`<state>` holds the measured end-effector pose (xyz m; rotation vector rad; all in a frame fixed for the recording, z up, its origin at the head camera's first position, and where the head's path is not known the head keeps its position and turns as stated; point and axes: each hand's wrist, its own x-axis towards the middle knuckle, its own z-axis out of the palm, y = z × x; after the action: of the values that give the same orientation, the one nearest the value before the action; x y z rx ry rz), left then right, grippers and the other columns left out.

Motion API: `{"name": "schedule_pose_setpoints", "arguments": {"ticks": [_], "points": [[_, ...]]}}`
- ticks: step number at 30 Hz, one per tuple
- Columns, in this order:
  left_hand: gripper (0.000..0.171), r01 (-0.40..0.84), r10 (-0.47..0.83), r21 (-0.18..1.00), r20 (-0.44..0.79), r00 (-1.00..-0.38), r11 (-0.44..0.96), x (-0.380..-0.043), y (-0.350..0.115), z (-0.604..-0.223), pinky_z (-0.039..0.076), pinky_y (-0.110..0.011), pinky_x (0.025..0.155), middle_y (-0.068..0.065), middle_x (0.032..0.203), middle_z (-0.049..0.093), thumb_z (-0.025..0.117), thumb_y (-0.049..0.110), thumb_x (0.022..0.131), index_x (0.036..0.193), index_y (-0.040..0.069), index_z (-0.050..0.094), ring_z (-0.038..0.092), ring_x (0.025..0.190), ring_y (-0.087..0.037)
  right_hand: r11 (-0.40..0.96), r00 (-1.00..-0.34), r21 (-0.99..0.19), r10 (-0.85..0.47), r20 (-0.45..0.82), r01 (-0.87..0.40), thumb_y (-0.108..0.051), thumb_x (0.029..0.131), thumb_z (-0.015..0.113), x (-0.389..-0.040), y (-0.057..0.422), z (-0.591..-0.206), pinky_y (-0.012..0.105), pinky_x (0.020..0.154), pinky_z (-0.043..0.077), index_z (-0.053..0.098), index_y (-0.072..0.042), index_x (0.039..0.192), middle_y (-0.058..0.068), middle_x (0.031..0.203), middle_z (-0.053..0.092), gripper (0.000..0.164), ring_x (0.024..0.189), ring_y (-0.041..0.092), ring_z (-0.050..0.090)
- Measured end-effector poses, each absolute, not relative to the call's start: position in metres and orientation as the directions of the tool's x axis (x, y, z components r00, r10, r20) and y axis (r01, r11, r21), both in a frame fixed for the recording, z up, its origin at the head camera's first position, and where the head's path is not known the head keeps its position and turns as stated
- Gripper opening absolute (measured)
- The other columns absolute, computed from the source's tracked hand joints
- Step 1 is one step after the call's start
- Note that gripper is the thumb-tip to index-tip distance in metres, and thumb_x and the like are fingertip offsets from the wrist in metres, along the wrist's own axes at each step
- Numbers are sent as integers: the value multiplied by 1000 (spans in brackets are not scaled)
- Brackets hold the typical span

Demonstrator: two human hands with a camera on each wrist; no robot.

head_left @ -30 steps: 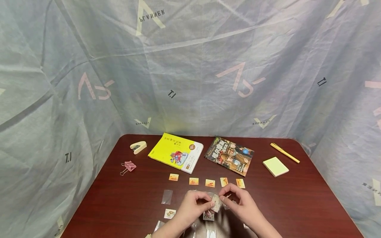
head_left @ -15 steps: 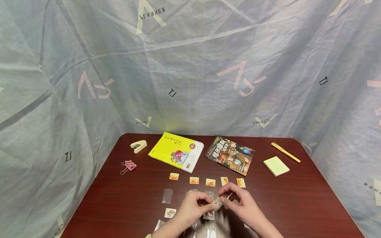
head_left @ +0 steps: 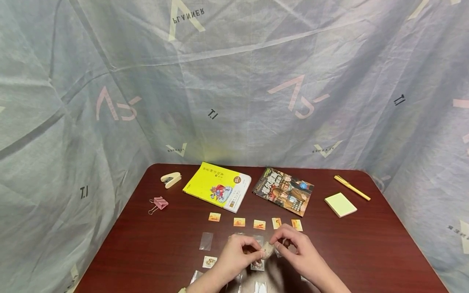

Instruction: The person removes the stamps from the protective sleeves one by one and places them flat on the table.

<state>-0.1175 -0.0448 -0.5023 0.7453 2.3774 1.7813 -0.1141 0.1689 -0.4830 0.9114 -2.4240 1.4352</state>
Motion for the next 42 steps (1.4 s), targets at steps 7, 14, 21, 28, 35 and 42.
{"name": "schedule_pose_setpoints", "arguments": {"ticks": [7, 14, 21, 28, 35, 42], "points": [[9, 342, 425, 912, 224, -877, 226, -118, -46, -504, 50, -20, 53, 8, 70, 68, 75, 21, 78, 73, 14, 71, 54, 59, 3, 353, -826, -766, -403, 394, -538, -3, 87, 63, -103, 164, -452, 22, 57, 43, 63, -16, 93, 0, 90, 62, 14, 69, 10, 50], [9, 326, 421, 916, 207, -883, 233, -118, -46, -503, 50, -21, 52, 9, 70, 68, 76, 22, 78, 74, 16, 71, 55, 58, 3, 359, -804, -730, -396, 444, -581, -2, 85, 66, -107, 167, -468, 22, 56, 43, 62, -20, 94, -3, 89, 60, 21, 69, 8, 49], [9, 324, 417, 913, 202, -886, 247, -117, -46, -503, 50, -21, 53, 10, 69, 67, 76, 21, 77, 73, 16, 71, 55, 58, 3, 337, -754, -683, -413, 511, -648, -1, 81, 69, -111, 170, -484, 23, 55, 44, 61, -22, 94, -8, 90, 58, 26, 71, 3, 49], [10, 326, 407, 904, 197, -892, 278, -117, -46, -504, 49, -20, 52, 12, 67, 66, 77, 23, 76, 71, 18, 70, 54, 57, 4, 376, -751, -656, -423, 507, -654, -6, 80, 72, -110, 171, -486, 22, 55, 46, 62, -24, 97, -10, 92, 59, 26, 70, 1, 51], [11, 307, 399, 907, 178, -900, 289, -116, -46, -504, 48, -19, 52, 13, 65, 65, 78, 23, 75, 69, 19, 70, 54, 56, 3, 397, -757, -649, -425, 497, -649, -12, 82, 72, -110, 169, -486, 23, 56, 46, 62, -25, 97, -11, 94, 59, 22, 72, 1, 51], [11, 288, 365, 904, 164, -917, 317, -115, -44, -505, 47, -18, 51, 15, 66, 64, 77, 24, 76, 70, 20, 69, 54, 56, 3, 453, -798, -657, -354, 487, -602, -16, 78, 76, -108, 167, -487, 21, 55, 47, 61, -25, 90, -11, 89, 59, 20, 69, 1, 53]]}}
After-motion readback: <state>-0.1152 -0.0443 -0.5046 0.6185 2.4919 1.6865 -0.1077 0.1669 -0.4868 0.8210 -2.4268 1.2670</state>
